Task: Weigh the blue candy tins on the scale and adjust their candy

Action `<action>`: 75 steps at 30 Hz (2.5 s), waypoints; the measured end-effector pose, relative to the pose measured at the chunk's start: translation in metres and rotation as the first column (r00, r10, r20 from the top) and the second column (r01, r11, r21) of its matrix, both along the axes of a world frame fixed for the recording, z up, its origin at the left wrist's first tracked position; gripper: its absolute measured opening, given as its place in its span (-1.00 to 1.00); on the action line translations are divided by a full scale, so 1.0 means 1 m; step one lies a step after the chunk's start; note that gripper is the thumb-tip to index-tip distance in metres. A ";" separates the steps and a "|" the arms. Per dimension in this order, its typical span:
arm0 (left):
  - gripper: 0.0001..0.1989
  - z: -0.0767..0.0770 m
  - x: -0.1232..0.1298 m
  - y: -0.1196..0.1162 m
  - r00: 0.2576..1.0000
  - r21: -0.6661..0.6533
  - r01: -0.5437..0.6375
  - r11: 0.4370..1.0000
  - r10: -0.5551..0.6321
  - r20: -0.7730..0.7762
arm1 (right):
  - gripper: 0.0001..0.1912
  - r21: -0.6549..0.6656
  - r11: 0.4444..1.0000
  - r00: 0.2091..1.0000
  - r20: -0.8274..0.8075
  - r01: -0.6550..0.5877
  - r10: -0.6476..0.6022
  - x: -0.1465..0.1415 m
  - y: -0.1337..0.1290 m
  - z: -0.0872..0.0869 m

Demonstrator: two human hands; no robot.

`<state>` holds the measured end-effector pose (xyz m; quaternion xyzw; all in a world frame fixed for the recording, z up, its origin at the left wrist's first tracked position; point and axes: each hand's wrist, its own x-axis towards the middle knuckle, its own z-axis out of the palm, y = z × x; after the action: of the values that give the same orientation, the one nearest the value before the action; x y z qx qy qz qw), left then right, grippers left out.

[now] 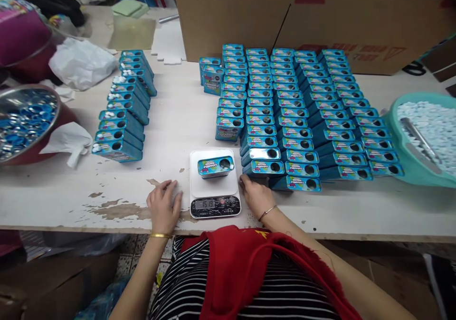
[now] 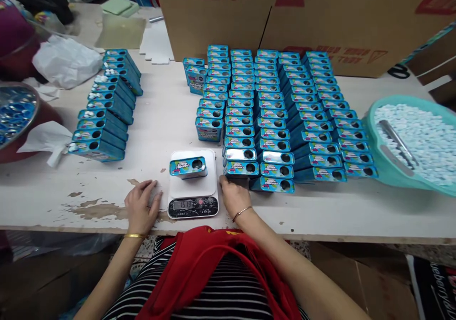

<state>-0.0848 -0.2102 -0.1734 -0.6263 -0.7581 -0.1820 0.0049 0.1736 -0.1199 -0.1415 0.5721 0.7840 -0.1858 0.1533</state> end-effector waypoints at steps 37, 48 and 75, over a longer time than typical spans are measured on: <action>-0.65 -0.001 -0.001 -0.002 0.997 -0.020 -0.020 1.000 0.022 0.069 | -0.80 0.425 0.897 0.633 -0.663 -0.121 0.399 -0.036 0.051 0.093; -0.65 0.000 0.001 -0.002 0.997 -0.019 -0.021 1.000 0.022 0.071 | -0.74 0.500 0.859 0.609 -0.717 0.108 0.340 0.002 0.022 0.086; -0.65 -0.001 -0.001 -0.002 0.998 -0.024 -0.024 0.999 0.025 0.054 | -0.59 -0.123 0.960 0.254 -0.949 0.250 -0.188 0.009 0.010 0.067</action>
<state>-0.0856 -0.2125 -0.1744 -0.6119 -0.7675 -0.1899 -0.0208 0.1828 -0.1103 -0.0746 0.4547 0.6374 -0.4879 -0.3859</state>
